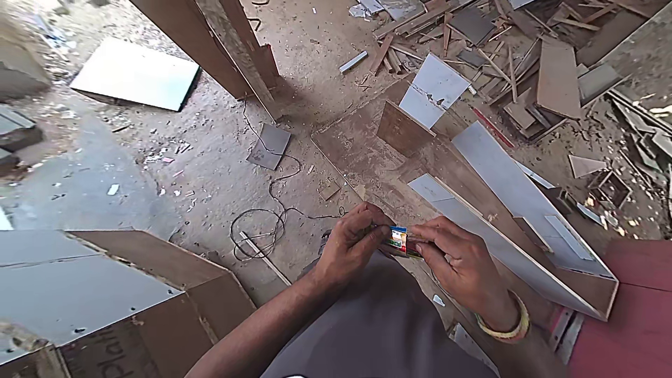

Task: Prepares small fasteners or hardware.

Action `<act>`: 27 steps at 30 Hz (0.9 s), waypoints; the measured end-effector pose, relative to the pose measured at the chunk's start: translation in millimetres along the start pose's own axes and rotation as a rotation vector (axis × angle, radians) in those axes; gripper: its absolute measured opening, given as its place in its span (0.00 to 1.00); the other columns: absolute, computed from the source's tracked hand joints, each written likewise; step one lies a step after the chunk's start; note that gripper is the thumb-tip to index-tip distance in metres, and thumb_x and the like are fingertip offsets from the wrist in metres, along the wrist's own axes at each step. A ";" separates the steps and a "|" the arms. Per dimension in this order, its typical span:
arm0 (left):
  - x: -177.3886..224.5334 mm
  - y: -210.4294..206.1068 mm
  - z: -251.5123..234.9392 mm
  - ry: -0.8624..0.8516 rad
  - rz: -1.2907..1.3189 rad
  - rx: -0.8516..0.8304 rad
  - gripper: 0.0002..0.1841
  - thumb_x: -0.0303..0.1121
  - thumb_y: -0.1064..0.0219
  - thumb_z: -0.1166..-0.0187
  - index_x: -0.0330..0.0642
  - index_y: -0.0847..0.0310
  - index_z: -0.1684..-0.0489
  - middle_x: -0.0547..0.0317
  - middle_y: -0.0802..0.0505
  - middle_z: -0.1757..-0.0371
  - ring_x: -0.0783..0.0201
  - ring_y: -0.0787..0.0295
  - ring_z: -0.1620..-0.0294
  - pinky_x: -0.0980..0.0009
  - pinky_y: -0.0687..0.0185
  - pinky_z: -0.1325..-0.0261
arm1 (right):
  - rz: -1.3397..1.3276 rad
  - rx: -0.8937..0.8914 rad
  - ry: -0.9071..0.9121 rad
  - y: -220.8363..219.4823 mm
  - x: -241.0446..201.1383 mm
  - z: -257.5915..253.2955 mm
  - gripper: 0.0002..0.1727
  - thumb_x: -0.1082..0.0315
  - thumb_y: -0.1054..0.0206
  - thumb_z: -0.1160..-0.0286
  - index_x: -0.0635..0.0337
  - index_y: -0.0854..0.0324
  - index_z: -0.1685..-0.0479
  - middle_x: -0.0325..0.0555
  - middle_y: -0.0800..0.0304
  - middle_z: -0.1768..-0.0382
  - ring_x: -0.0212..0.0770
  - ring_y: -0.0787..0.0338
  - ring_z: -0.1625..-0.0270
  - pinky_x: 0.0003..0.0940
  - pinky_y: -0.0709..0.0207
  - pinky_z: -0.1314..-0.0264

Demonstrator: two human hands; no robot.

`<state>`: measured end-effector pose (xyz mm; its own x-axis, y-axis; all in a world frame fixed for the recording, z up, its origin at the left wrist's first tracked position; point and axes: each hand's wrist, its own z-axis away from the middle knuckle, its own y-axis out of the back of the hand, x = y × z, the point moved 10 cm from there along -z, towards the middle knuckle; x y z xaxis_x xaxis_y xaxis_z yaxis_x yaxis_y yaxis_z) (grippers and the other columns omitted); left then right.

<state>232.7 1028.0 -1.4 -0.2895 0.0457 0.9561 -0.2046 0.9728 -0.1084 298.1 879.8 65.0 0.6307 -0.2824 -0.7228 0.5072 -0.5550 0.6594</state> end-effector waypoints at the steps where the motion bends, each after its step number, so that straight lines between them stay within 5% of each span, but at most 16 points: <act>1: -0.2 -0.6 -0.7 0.004 -0.006 0.003 0.09 0.28 0.37 0.15 0.35 0.11 0.56 0.54 0.10 0.52 0.66 0.12 0.49 0.70 0.13 0.45 | 0.001 0.001 -0.007 0.2 1.2 0.2 0.12 0.66 0.33 0.20 0.57 0.07 0.46 0.42 0.09 0.55 0.24 0.11 0.56 0.16 0.16 0.53; 20: -5.7 -13.4 -5.7 0.030 -0.061 0.009 0.08 0.26 0.37 0.16 0.34 0.11 0.56 0.53 0.09 0.51 0.63 0.12 0.46 0.66 0.13 0.41 | 0.177 -0.061 -0.099 0.5 8.9 -3.0 0.14 0.67 0.35 0.28 0.55 0.04 0.52 0.43 0.09 0.65 0.33 0.11 0.65 0.27 0.16 0.62; 27: -2.6 -16.2 -6.3 0.014 -0.128 0.048 0.08 0.25 0.37 0.17 0.33 0.11 0.56 0.53 0.09 0.51 0.65 0.11 0.49 0.70 0.12 0.44 | 0.467 0.035 -0.057 0.7 -12.8 -9.5 0.20 0.70 0.34 0.33 0.66 0.10 0.41 0.50 0.08 0.66 0.46 0.09 0.73 0.40 0.16 0.74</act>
<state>242.7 1013.6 -0.3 -0.2456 -0.0746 0.9665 -0.2840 0.9588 0.0019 296.0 890.5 76.7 0.7528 -0.5504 -0.3611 0.1561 -0.3836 0.9102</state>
